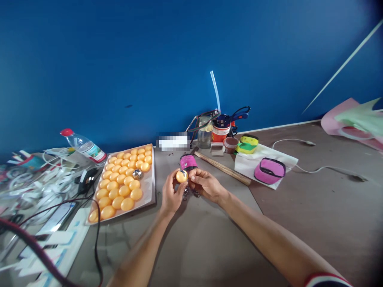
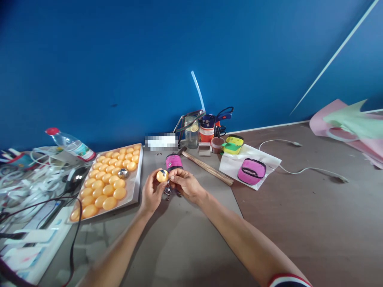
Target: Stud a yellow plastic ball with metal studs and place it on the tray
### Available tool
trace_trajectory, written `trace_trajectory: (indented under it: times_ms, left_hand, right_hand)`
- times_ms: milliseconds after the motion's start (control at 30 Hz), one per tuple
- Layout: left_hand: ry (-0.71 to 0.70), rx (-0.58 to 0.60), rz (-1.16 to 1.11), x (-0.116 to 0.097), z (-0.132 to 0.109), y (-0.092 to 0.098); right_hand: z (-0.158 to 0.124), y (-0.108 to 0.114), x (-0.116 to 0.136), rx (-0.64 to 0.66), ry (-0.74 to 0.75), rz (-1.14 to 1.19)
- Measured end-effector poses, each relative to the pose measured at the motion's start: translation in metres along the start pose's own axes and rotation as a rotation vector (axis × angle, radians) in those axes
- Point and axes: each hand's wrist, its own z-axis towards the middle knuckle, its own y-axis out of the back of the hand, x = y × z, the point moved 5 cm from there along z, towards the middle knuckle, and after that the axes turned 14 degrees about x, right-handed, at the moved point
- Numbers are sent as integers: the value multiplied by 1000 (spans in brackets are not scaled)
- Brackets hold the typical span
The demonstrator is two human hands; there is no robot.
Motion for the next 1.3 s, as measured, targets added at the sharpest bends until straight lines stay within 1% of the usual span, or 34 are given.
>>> trace_trajectory:
  times_ms: [200, 433, 667, 767, 900, 1067, 1167, 1300]
  left_hand:
    - [8, -6, -39, 3, -1, 0]
    - [-13, -27, -87, -1, -1, 0]
    - [-46, -6, -117, -4, -4, -2]
    - [-70, -17, -38, -6, -5, -1]
    - [-144, -17, 118, -12, -5, 0]
    - [-174, -14, 155, -15, -5, -1]
    - [-174, -21, 193, -16, -6, -2]
    - [-166, -31, 186, -14, -7, -2]
  right_hand:
    - [0, -1, -2, 5, -11, 5]
    - [0, -3, -2, 15, -20, 18]
    - [-1, -2, -4, 71, -21, 84]
    - [-1, -3, -3, 78, -27, 107]
    - [-3, -5, -3, 69, -55, 96]
    - [-3, -6, -3, 71, -50, 105]
    - [-3, -6, -4, 90, -54, 116]
    - [-3, -7, -3, 97, -53, 114]
